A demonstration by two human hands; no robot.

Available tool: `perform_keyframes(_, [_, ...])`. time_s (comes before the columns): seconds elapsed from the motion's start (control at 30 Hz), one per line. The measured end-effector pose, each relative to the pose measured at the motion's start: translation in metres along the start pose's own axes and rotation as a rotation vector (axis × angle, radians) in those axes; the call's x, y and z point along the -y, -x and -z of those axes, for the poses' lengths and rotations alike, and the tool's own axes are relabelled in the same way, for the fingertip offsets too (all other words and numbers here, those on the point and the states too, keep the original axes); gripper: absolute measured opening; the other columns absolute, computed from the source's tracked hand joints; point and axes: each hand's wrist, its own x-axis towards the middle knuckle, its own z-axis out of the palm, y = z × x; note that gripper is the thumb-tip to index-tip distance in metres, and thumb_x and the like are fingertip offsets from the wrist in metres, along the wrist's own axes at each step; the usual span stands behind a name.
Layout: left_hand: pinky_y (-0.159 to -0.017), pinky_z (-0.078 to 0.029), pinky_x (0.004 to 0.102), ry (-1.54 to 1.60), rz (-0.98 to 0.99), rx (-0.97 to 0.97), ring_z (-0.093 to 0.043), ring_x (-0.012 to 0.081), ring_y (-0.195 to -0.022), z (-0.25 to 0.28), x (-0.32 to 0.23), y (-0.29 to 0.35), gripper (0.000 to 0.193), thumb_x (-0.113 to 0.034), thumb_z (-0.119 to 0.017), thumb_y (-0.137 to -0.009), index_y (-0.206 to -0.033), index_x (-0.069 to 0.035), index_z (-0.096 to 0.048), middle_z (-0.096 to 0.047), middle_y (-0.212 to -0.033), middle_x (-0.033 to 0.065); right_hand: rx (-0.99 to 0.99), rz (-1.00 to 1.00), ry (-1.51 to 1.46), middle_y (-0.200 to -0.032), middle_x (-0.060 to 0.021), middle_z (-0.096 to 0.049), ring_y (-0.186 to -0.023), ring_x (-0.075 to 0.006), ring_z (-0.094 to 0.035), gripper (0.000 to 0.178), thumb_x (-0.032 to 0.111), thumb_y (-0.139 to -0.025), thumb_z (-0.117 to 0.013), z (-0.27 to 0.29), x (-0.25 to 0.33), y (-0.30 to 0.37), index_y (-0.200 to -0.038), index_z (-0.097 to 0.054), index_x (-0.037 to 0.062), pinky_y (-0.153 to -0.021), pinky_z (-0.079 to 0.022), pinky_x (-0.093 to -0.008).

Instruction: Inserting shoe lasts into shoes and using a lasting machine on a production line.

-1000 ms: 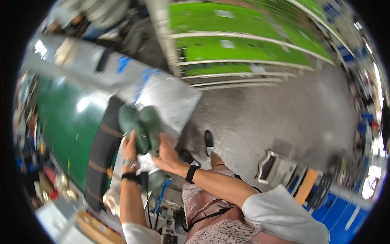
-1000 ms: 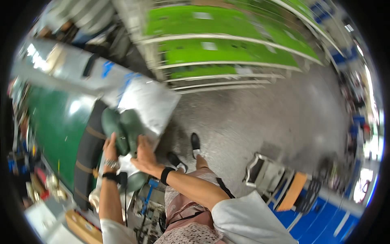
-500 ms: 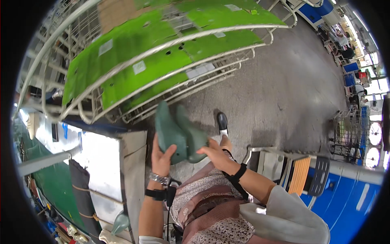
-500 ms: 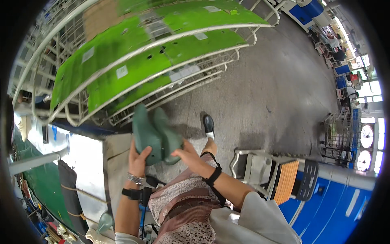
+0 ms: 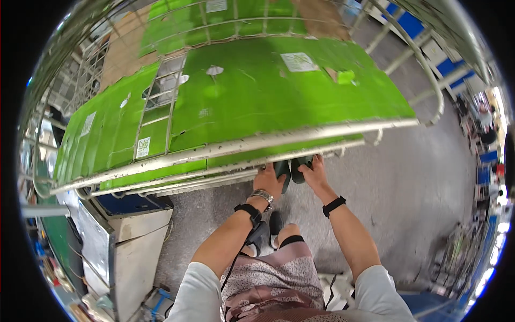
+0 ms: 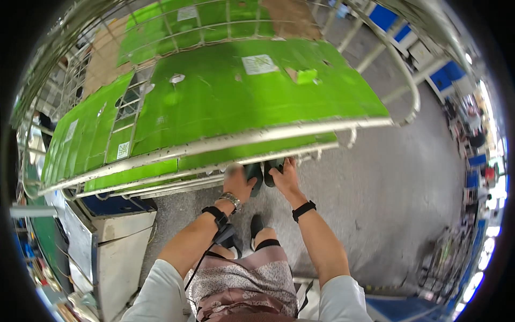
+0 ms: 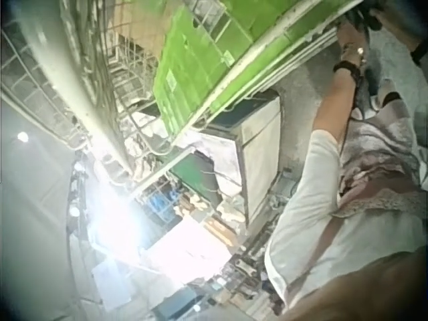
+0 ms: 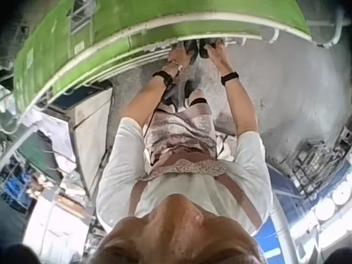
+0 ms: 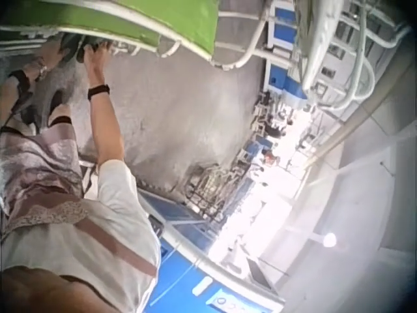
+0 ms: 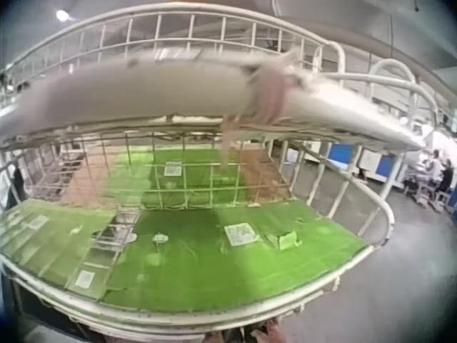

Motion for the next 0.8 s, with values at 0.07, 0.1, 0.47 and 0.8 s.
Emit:
perform_keyframes(0.07, [-0.075, -0.054, 0.0500, -0.099, -0.156, 0.001, -0.067, 0.0412, -0.088, -0.022, -0.007, -0.033, 0.057, -0.041, -0.060, -0.091, -0.129, 0.001, -0.051, -0.067, -0.106, 0.0257, 0.097, -0.012, -0.160, -0.136, -0.0245, -0.047, -0.127, -0.0379, -0.046, 0.057, 0.029, -0.088, -0.062, -0.019, -0.044, -0.048, -0.131, -0.050, -0.0058, -0.107, -0.036, -0.0399])
perform_keyframes(0.1, [-0.079, -0.053, 0.0499, -0.109, -0.238, -0.034, -0.066, 0.0413, -0.090, -0.030, -0.001, -0.045, 0.052, -0.040, -0.058, -0.092, -0.123, 0.001, -0.056, -0.066, -0.109, 0.0245, 0.207, -0.048, -0.339, -0.139, -0.0241, -0.047, -0.131, -0.0349, -0.044, 0.056, 0.034, -0.094, -0.058, -0.032, -0.055, -0.072, -0.133, -0.049, -0.0051, -0.109, -0.034, -0.0393])
perform_keyframes(0.47, [-0.098, -0.047, 0.0458, 0.370, 0.173, -0.225, -0.053, 0.0386, -0.121, 0.000, 0.116, 0.155, 0.053, -0.024, -0.061, -0.087, -0.135, -0.005, -0.049, -0.054, -0.133, 0.0207, 0.276, -0.141, -0.258, -0.147, -0.0155, -0.043, -0.135, -0.0271, -0.040, 0.064, 0.043, -0.097, -0.054, -0.064, -0.099, -0.112, -0.141, -0.042, -0.0015, -0.112, -0.031, -0.0374])
perform_keyframes(0.8, [-0.091, -0.051, 0.0432, 0.721, 1.535, -0.657, -0.066, 0.0350, -0.104, -0.070, 0.018, 0.572, 0.043, -0.029, -0.063, -0.086, -0.121, -0.003, -0.060, -0.070, -0.111, 0.0184, 0.757, 0.143, 0.601, -0.127, -0.0174, -0.057, -0.105, -0.0355, -0.060, 0.050, 0.018, -0.089, -0.059, -0.103, 0.018, 0.113, -0.136, -0.049, 0.0020, -0.085, -0.050, -0.0474])
